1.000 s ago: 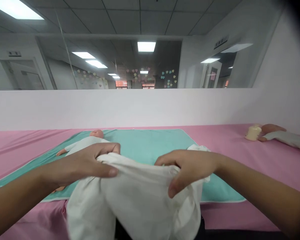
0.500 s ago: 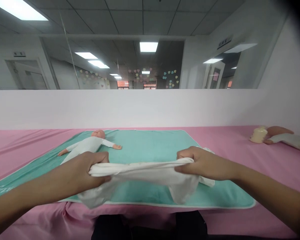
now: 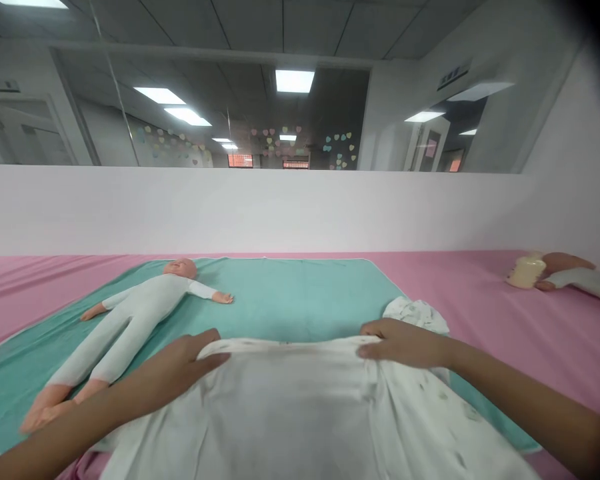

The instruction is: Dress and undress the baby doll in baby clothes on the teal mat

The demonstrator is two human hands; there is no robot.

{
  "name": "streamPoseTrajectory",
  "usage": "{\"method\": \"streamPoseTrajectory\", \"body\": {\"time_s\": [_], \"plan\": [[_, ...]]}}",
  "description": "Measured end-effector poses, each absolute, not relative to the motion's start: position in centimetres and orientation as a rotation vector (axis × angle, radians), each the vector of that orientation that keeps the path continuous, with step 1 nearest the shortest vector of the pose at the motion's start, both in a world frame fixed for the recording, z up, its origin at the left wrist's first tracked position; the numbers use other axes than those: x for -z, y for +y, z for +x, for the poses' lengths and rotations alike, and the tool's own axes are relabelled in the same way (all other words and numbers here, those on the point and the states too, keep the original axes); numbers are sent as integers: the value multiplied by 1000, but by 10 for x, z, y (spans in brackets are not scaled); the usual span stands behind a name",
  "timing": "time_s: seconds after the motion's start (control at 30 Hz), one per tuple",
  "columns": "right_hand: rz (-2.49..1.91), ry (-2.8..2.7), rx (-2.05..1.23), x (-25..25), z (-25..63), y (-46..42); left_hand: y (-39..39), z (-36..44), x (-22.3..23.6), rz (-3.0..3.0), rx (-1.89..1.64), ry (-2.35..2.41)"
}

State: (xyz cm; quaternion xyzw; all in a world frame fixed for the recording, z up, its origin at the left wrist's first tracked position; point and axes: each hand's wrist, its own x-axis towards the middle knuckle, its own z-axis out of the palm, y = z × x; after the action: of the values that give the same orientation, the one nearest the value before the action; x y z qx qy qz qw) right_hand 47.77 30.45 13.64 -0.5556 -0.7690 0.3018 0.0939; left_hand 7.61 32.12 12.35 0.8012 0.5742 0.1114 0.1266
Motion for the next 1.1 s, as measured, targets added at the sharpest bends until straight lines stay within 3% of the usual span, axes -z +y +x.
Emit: {"method": "streamPoseTrajectory", "body": {"time_s": [0.33,0.57,0.7,0.8,0.93,1.1], "plan": [[-1957,-2035,-216,-20,470,523,526,120,-16,2394,-166,1797],[-2060,-2065,-97,2,473,596,601,127,-13,2409,6,1913],[-1907,-2061,168,6,455,579,585,145,-13,2679,-233,1910],[-1628,-2205,185,12,432,532,541,160,-1,2853,-405,1570],[-1442,-2421,-33,24,414,473,482,166,15,2884,-306,1063],[-1451,-2471,-330,24,425,458,463,150,13,2839,-330,996]]}}
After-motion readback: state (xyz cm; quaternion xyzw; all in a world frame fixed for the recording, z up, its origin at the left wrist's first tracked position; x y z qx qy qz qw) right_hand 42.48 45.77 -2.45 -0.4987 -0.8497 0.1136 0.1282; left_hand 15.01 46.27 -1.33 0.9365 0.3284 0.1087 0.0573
